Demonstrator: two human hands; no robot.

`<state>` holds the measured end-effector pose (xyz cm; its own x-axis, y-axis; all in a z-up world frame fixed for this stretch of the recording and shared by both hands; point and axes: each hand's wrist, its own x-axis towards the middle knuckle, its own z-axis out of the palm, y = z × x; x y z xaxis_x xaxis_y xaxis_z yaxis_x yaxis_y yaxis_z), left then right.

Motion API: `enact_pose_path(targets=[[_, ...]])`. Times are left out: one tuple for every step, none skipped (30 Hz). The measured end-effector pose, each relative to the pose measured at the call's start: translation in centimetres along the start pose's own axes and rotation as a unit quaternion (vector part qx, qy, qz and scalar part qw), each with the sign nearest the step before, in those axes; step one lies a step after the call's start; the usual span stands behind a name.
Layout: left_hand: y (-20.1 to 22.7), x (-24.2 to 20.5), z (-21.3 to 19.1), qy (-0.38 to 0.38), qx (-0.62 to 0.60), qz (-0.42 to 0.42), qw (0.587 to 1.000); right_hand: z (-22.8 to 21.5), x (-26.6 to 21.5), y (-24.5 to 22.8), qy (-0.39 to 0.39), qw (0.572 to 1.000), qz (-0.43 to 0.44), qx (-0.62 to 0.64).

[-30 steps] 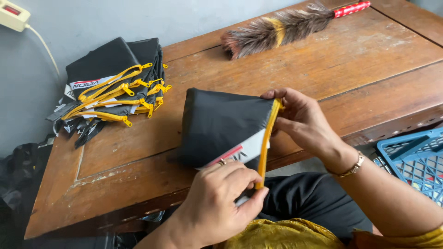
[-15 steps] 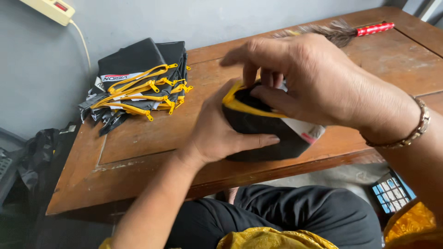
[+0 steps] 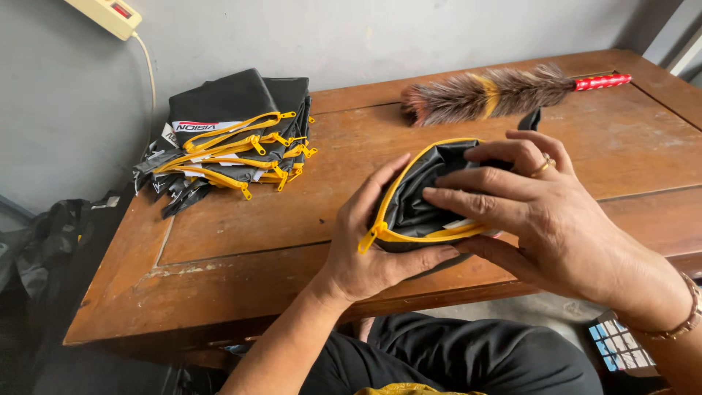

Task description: The person folds a black garment by hand on a wooden table and then places it into a blue plastic crate.

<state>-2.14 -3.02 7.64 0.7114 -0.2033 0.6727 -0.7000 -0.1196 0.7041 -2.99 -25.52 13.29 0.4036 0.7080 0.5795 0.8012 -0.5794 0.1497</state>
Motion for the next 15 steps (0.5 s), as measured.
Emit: enact_pose_path(targets=[[-0.2,-0.1,0.2,0.008,0.006,0.03,1.0,0.0,-0.2,0.0,0.001,1.0,-0.005,-0.001],[-0.3,-0.1,0.5,0.015,0.012,0.059,0.998,0.1,-0.4,0.0,0.002,1.0,-0.011,-0.002],[-0.1,-0.1,0.5,0.014,0.012,0.058,0.998,0.2,-0.6,0.1,0.002,1.0,-0.01,-0.002],[0.0,-0.1,0.6,0.007,0.017,0.088,0.996,0.3,-0.8,0.2,-0.004,1.0,-0.012,0.006],[0.2,-0.1,0.7,-0.001,0.02,0.118,0.993,0.4,-1.0,0.4,-0.011,1.0,-0.014,0.013],[0.3,-0.1,1.0,-0.002,0.019,0.117,0.993,-0.1,-0.8,0.5,-0.012,1.0,-0.013,0.013],[0.5,-0.1,1.2,-0.004,0.015,0.142,0.99,-0.5,-0.5,0.6,-0.039,0.998,-0.01,0.042],[0.6,-0.1,1.5,-0.006,0.011,0.167,0.986,-0.9,-0.3,0.7,-0.067,0.995,-0.008,0.071],[0.6,-0.2,1.8,-0.008,0.011,0.167,0.986,-1.1,-0.2,0.7,-0.066,0.995,-0.007,0.07],[0.6,-0.3,2.1,0.006,0.023,0.169,0.985,-1.3,-0.1,0.7,-0.077,0.994,-0.016,0.081],[0.5,-0.5,2.4,0.02,0.036,0.171,0.985,-1.5,0.1,0.8,-0.088,0.992,-0.026,0.091],[0.5,-0.7,2.7,0.019,0.035,0.172,0.984,-1.7,0.0,0.7,-0.087,0.992,-0.025,0.089],[0.5,-0.9,2.9,0.03,0.016,0.171,0.985,-1.8,0.0,0.6,-0.086,0.992,-0.02,0.095],[0.4,-1.1,3.1,0.042,-0.004,0.169,0.985,-1.9,0.0,0.5,-0.084,0.991,-0.015,0.102],[0.6,-1.2,3.0,0.041,-0.003,0.169,0.985,-1.7,-0.5,0.4,-0.083,0.991,-0.014,0.102]])
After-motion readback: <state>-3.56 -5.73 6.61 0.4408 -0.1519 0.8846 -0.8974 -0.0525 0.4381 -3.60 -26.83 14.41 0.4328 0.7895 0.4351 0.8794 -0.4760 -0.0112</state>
